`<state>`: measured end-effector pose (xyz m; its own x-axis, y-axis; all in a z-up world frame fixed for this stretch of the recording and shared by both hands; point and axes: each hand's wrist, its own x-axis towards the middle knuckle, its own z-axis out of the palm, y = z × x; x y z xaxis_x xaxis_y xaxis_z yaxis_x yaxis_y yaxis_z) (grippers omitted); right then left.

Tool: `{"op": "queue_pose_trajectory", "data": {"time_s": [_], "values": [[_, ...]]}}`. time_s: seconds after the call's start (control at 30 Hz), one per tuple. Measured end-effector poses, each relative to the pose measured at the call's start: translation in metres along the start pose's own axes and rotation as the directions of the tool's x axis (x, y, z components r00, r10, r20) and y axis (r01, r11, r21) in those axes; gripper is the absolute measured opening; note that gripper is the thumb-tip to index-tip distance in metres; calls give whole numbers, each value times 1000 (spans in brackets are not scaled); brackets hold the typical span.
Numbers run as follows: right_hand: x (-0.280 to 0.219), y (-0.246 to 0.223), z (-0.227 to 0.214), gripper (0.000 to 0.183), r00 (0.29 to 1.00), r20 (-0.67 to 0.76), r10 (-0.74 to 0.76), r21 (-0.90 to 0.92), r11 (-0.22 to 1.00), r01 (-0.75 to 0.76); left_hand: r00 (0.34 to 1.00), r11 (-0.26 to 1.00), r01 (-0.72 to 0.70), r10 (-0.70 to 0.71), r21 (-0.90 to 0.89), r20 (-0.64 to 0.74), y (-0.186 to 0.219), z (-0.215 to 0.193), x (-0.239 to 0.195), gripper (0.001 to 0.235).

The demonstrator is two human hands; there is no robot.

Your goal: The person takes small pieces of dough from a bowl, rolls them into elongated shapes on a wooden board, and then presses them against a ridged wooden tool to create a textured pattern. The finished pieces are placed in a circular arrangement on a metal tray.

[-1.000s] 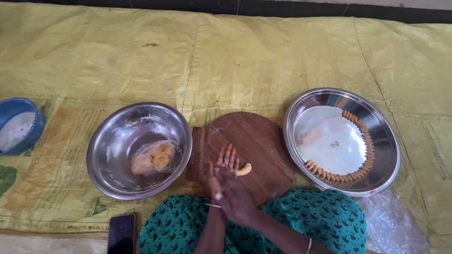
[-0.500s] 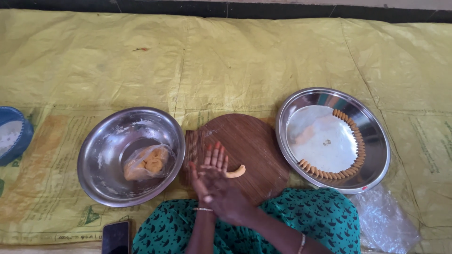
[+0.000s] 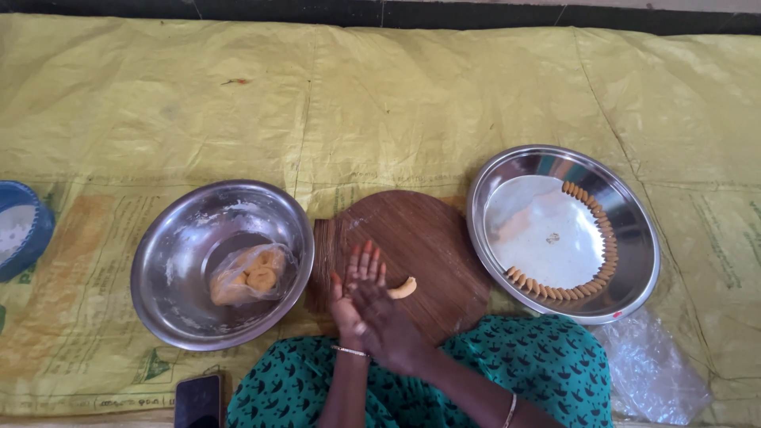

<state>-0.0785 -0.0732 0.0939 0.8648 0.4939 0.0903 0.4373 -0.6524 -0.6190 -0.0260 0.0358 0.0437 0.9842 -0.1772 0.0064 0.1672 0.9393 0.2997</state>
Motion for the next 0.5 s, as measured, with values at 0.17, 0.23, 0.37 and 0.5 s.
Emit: {"op": "queue_pose_trajectory", "data": {"time_s": [0.17,0.23,0.37,0.5], "values": [[43,-22,27,86,512,-816,269,-204,694,-690,887,964,171,-60,-204,458,-55,-13,-15,75],[49,18,-1,71,796,-377,474,13,862,-507,953,939,262,-288,222,94,-77,-12,-17,77],[25,58,-28,63,924,-299,240,-64,961,-270,862,916,390,-329,91,-386,-70,-15,-14,79],[-12,15,-7,73,968,-100,231,123,968,-218,991,994,108,-106,27,-77,-34,-18,10,77]]}}
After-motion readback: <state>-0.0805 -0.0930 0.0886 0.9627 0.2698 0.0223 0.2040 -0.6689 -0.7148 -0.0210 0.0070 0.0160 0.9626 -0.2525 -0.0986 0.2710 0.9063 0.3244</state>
